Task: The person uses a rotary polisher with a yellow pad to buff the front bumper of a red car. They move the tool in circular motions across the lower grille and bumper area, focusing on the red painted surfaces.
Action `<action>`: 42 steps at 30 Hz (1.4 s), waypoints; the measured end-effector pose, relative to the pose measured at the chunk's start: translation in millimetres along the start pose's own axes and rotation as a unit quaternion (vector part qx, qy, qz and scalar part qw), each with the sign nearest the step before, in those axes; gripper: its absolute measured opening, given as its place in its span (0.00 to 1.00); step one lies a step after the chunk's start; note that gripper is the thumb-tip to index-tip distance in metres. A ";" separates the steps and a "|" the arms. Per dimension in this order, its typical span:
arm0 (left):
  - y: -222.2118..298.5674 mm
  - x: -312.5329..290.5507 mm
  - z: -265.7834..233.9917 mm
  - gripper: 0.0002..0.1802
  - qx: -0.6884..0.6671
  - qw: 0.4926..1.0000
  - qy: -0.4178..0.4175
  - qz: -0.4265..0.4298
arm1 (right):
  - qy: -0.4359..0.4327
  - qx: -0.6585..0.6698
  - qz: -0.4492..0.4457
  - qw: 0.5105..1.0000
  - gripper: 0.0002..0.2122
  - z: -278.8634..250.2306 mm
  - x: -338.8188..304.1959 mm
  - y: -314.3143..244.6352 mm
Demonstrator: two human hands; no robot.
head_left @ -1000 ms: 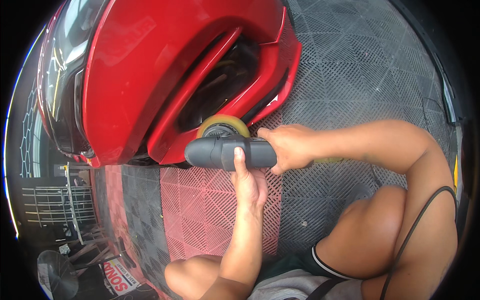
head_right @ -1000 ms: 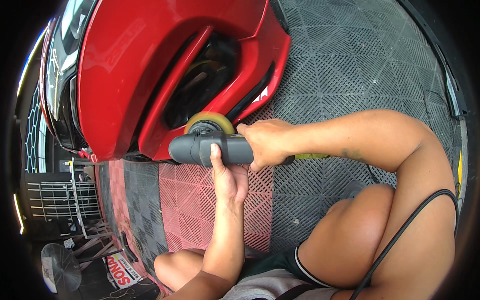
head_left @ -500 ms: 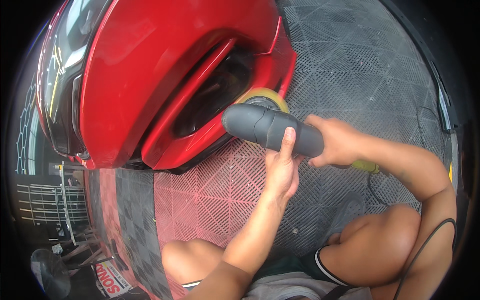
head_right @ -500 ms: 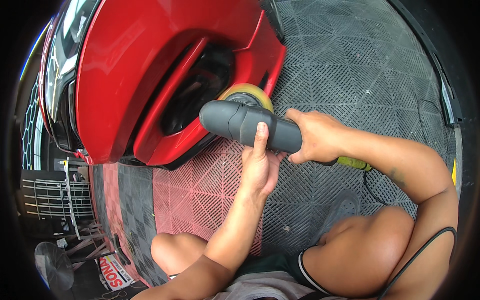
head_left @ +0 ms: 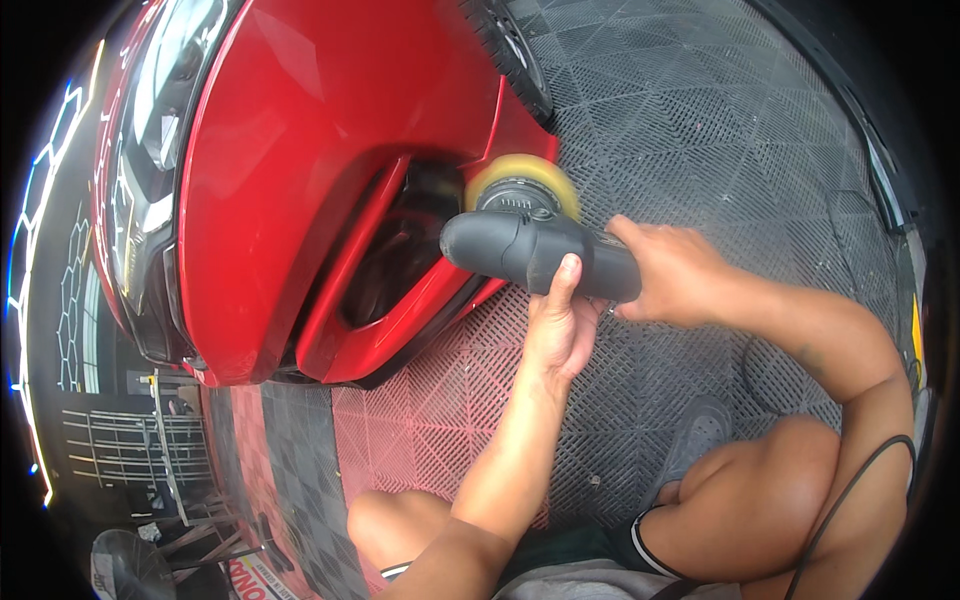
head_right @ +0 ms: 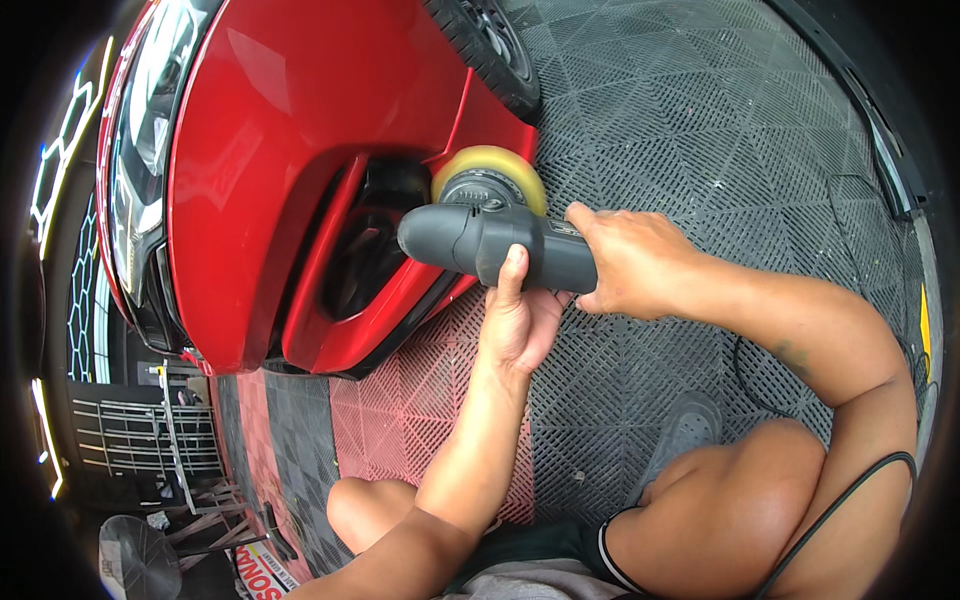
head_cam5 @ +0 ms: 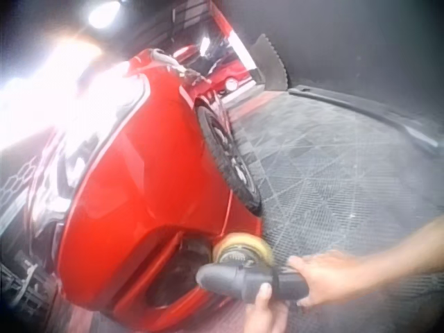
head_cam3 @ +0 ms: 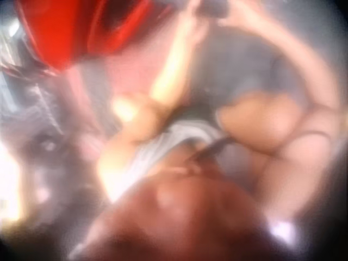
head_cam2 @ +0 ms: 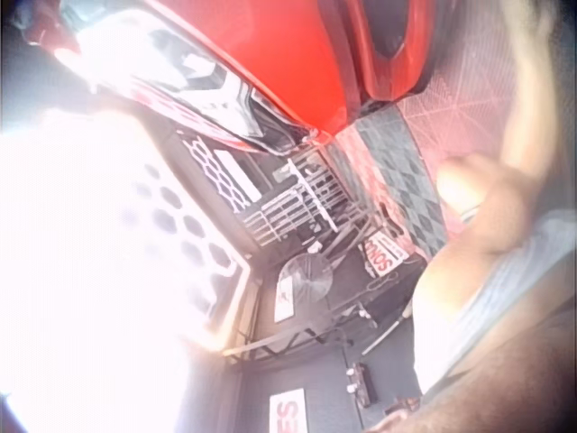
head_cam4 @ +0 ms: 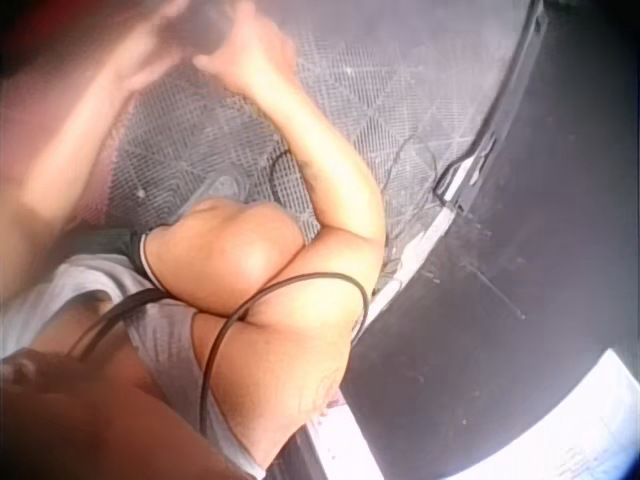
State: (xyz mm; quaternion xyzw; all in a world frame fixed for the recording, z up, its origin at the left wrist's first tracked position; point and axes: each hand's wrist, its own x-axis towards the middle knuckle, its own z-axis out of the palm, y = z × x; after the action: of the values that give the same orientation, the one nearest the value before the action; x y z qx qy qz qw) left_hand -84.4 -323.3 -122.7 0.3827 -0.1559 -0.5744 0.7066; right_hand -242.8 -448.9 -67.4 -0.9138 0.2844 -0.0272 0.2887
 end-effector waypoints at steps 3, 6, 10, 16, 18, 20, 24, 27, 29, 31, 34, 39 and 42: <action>-1.0 9.4 -0.3 0.36 -0.010 0.999 -0.034 0.007 | 0.024 -0.015 0.000 1.000 0.34 -2.6 -1.9 3.3; -3.9 9.9 4.3 0.36 -0.016 1.000 -0.025 0.004 | 0.037 -0.027 -0.002 0.999 0.33 -2.5 -3.9 6.0; -2.7 10.8 0.0 0.36 -0.016 0.999 -0.037 0.000 | 0.045 -0.039 0.004 0.998 0.32 -1.2 -5.7 3.2; -4.5 10.2 -2.5 0.35 -0.010 1.000 -0.013 0.003 | 0.037 -0.039 0.009 0.999 0.35 1.6 -3.0 3.3; -2.0 5.3 2.0 0.35 -0.007 1.000 0.000 -0.006 | 0.028 -0.016 0.000 0.999 0.35 3.4 -1.3 5.4; 1.8 0.0 4.4 0.37 0.005 1.000 0.013 -0.015 | 0.000 0.018 0.002 1.000 0.36 3.4 2.4 6.5; 5.8 -17.8 6.8 0.40 0.030 0.996 0.079 -0.038 | -0.078 0.093 0.002 0.993 0.37 10.3 12.0 7.6; 7.3 -29.7 -2.8 0.40 0.027 0.993 0.104 -0.041 | -0.106 0.113 -0.008 0.988 0.38 24.2 19.7 2.8; 7.6 -37.8 -13.1 0.40 0.029 0.993 0.114 -0.028 | -0.115 0.117 -0.019 0.986 0.38 35.1 24.9 -3.1; 11.9 -46.4 -24.5 0.40 0.035 0.990 0.133 -0.010 | -0.132 0.097 -0.033 0.986 0.37 41.0 31.8 -15.5; 17.1 -65.7 -36.3 0.39 0.002 0.984 0.178 0.019 | -0.157 0.085 -0.058 0.982 0.37 52.4 40.5 -37.5; 42.4 -100.6 -75.5 0.38 -0.021 0.973 0.218 0.064 | -0.206 0.071 -0.087 0.972 0.40 70.6 56.9 -97.8; 65.4 -116.2 -96.4 0.38 -0.023 0.966 0.240 0.088 | -0.232 0.075 -0.101 0.964 0.41 75.0 70.1 -138.6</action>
State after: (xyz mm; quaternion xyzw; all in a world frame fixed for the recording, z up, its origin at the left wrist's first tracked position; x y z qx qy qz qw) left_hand -9.4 -177.2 -113.7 0.4780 -0.0016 -0.4042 0.7798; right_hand -98.2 -354.9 -62.5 -0.8947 0.1129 0.1356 0.4103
